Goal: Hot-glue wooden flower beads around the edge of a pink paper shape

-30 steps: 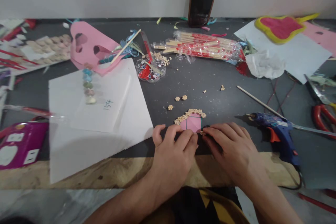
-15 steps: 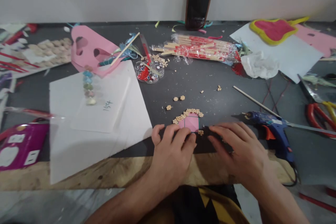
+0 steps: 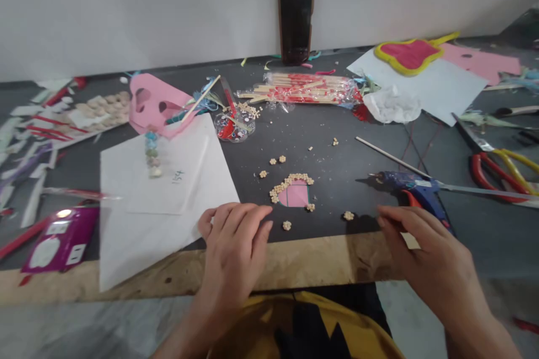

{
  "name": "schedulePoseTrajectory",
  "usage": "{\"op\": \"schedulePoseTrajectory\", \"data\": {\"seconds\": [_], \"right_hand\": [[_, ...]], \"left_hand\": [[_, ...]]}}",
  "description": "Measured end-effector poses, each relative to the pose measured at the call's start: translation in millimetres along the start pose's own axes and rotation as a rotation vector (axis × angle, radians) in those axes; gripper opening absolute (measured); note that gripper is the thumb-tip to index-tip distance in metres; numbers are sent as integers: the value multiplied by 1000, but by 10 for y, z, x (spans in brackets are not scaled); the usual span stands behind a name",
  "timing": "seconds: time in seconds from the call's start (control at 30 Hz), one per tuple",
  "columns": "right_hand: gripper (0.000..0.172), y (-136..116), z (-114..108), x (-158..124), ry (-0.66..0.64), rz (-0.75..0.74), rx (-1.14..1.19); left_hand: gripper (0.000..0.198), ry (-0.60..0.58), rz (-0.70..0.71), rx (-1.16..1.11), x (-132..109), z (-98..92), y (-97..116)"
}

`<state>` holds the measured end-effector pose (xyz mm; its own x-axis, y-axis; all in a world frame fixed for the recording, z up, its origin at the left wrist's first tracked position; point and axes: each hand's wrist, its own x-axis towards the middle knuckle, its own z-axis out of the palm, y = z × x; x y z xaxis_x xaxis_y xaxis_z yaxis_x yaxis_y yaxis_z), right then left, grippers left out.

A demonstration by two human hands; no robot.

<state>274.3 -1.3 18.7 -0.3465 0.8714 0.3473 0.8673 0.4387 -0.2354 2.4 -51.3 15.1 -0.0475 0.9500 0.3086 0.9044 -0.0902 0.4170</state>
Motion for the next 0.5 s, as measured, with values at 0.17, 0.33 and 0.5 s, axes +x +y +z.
{"op": "schedulePoseTrajectory", "data": {"seconds": [0.17, 0.33, 0.5], "right_hand": [[17, -3, -5, -120, -22, 32, 29], [30, 220, -109, -145, 46, 170, -139], [47, 419, -207, -174, 71, 386, -267]], "left_hand": [[14, -154, -41, -26, -114, 140, 56], [12, -193, -8, -3, -84, 197, 156], [12, -207, 3, -6, -64, 189, 169]]}}
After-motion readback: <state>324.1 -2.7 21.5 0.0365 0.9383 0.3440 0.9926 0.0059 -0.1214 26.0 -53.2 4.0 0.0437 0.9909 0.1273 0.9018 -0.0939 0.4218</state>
